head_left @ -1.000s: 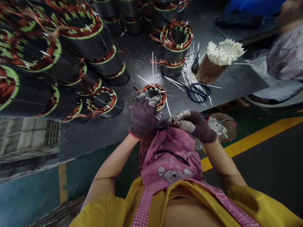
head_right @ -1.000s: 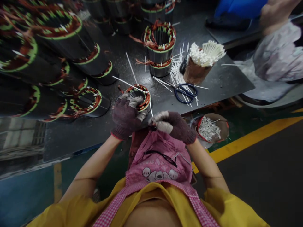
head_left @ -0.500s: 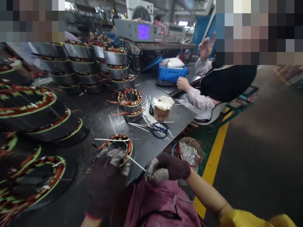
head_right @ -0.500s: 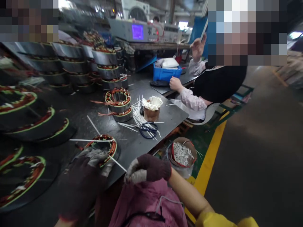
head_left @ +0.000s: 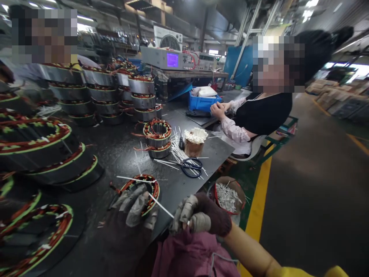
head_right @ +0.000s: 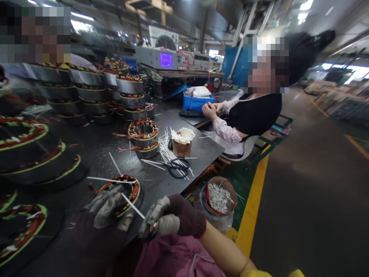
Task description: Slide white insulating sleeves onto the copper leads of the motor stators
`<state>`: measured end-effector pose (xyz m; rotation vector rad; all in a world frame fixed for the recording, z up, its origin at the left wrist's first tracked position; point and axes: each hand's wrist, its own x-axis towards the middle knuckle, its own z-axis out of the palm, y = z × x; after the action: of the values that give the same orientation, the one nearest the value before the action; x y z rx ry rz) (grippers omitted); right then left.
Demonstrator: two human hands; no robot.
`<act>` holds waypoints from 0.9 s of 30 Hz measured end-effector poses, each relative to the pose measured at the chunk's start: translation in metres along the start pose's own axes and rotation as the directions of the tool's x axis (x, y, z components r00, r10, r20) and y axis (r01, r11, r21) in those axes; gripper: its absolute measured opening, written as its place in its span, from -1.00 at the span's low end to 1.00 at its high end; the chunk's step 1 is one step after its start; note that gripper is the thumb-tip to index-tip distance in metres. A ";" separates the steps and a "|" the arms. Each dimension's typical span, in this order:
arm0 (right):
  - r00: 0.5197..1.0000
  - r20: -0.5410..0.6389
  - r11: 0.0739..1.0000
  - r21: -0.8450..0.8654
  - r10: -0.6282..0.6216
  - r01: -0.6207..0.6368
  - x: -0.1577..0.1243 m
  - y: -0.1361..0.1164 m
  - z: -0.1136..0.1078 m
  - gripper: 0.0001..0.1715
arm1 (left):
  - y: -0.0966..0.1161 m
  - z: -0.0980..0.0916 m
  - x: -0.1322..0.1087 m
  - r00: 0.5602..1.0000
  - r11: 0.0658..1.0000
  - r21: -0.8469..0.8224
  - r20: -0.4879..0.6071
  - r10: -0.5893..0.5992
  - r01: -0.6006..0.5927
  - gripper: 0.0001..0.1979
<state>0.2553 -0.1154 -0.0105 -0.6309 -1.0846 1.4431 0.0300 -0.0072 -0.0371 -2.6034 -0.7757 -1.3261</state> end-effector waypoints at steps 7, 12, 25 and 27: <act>1.000 -0.011 1.000 0.019 0.015 -0.015 0.001 0.012 0.000 -0.52 | 0.004 -0.005 0.004 0.998 0.993 0.092 0.012 0.067 -0.068 -0.57; 0.999 -0.039 1.000 0.009 0.029 -0.029 -0.002 0.011 -0.002 -0.45 | 0.001 0.003 -0.001 0.998 0.997 0.075 -0.056 -0.017 0.022 -0.48; 0.999 -0.041 0.998 0.044 -0.036 0.037 -0.005 0.011 -0.011 -0.51 | 0.002 -0.012 0.009 0.978 0.974 0.121 0.117 0.175 -0.189 -0.64; 1.000 0.008 0.999 0.051 -0.013 0.013 -0.005 0.017 -0.019 -0.48 | 0.001 -0.012 0.010 0.974 0.972 0.110 0.111 0.197 -0.209 -0.63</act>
<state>0.2648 -0.1135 -0.0343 -0.5812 -1.0533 1.4590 0.0264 -0.0082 -0.0217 -2.5866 -0.5635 -1.0667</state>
